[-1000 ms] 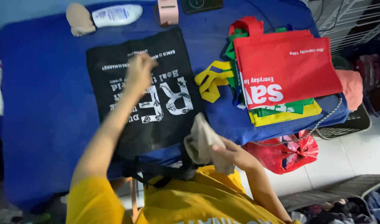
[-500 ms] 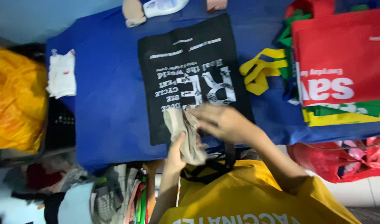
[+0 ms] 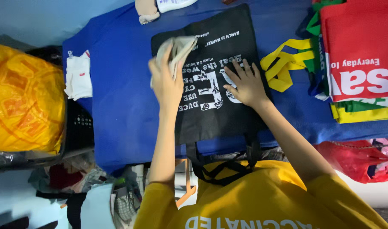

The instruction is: The person wipes a red tote bag with a cloth, then flips it over and wipes the other side. The person then wipes a black tote bag with the same cloth. The person folds the cloth and places it on the black bag.

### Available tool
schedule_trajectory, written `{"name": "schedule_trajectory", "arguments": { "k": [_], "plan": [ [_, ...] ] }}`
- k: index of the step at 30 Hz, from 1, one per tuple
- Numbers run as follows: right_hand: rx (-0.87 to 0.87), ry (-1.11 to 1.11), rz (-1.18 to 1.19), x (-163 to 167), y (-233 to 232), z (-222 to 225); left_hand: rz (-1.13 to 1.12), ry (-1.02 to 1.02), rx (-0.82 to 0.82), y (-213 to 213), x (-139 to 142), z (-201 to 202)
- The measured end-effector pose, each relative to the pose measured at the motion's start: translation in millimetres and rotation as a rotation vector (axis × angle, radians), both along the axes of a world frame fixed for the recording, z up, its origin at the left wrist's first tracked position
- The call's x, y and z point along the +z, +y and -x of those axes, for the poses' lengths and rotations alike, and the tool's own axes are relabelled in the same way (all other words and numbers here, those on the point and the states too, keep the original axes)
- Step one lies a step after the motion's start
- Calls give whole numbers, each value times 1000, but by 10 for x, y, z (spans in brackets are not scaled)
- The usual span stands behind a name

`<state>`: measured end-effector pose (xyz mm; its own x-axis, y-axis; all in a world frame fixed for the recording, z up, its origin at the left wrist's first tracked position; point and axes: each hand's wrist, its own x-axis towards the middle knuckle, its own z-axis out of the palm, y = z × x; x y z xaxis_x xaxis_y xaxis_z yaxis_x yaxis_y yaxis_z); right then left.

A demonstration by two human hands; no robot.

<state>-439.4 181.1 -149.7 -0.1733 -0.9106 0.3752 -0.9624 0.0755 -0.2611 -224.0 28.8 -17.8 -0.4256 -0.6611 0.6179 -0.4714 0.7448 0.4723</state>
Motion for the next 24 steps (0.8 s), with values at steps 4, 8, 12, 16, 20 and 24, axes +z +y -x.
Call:
{"name": "schedule_trajectory", "arguments": {
  "k": [4,8,12,16,20,24],
  "plan": [
    [-12,1,-16,148,-52,-43,79,-220,222,-592,-233,614],
    [-61,30,-351,447,-232,-61,26,-167,292,-648,-361,725],
    [-52,63,-364,771,-574,-130,-81,-191,306,-584,-388,713],
    [-15,16,-182,1095,-1274,-256,-153,69,243,-753,-429,638],
    [64,-9,-52,1247,-1943,-495,-382,598,147,-1051,-526,425],
    [164,-59,-28,1074,-2114,-647,-354,592,162,-1108,-658,349]
  ]
}}
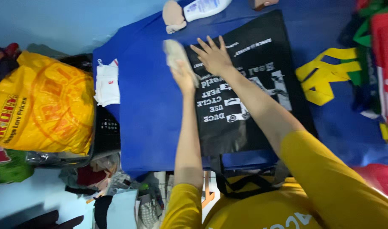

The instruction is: The person wipes a red tote bag with a cloth, then flips it over and wipes the other side. The person then wipes a black tote bag with the same cloth. The person folds the cloth and places it on the black bag.

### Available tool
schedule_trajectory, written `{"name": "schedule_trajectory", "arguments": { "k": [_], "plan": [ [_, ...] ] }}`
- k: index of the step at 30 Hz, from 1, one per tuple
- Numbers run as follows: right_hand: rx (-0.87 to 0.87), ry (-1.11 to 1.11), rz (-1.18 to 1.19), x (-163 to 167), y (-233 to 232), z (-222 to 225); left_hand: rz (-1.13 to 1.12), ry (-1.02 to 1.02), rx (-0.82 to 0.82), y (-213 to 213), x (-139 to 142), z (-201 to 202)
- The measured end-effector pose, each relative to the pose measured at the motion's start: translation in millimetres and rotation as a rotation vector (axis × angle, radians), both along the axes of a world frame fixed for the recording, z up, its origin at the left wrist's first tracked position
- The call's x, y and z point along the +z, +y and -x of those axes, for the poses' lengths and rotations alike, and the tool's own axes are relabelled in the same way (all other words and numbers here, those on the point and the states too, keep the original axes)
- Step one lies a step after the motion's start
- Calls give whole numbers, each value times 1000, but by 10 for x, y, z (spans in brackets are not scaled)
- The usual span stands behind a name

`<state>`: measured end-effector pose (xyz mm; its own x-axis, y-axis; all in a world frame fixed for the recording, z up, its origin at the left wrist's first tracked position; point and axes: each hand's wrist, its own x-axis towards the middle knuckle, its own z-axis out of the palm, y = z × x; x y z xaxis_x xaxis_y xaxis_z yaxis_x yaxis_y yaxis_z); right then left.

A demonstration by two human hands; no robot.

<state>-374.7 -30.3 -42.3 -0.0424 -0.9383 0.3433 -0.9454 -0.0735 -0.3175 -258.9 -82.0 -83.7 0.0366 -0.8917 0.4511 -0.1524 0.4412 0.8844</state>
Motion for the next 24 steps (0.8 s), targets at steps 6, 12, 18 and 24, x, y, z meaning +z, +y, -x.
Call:
{"name": "schedule_trajectory", "arguments": {
  "k": [6,12,18,24],
  "plan": [
    [-36,145,-18,-313,-81,-47,27,-907,77,180,-60,136],
    [12,46,260,-613,-194,68,81,-918,258,-31,-160,320],
    [-11,146,307,-863,-288,73,-2,-871,203,16,-442,148],
    [-64,258,420,-1025,-303,93,83,-1048,9,1023,-537,-681]
  ]
}}
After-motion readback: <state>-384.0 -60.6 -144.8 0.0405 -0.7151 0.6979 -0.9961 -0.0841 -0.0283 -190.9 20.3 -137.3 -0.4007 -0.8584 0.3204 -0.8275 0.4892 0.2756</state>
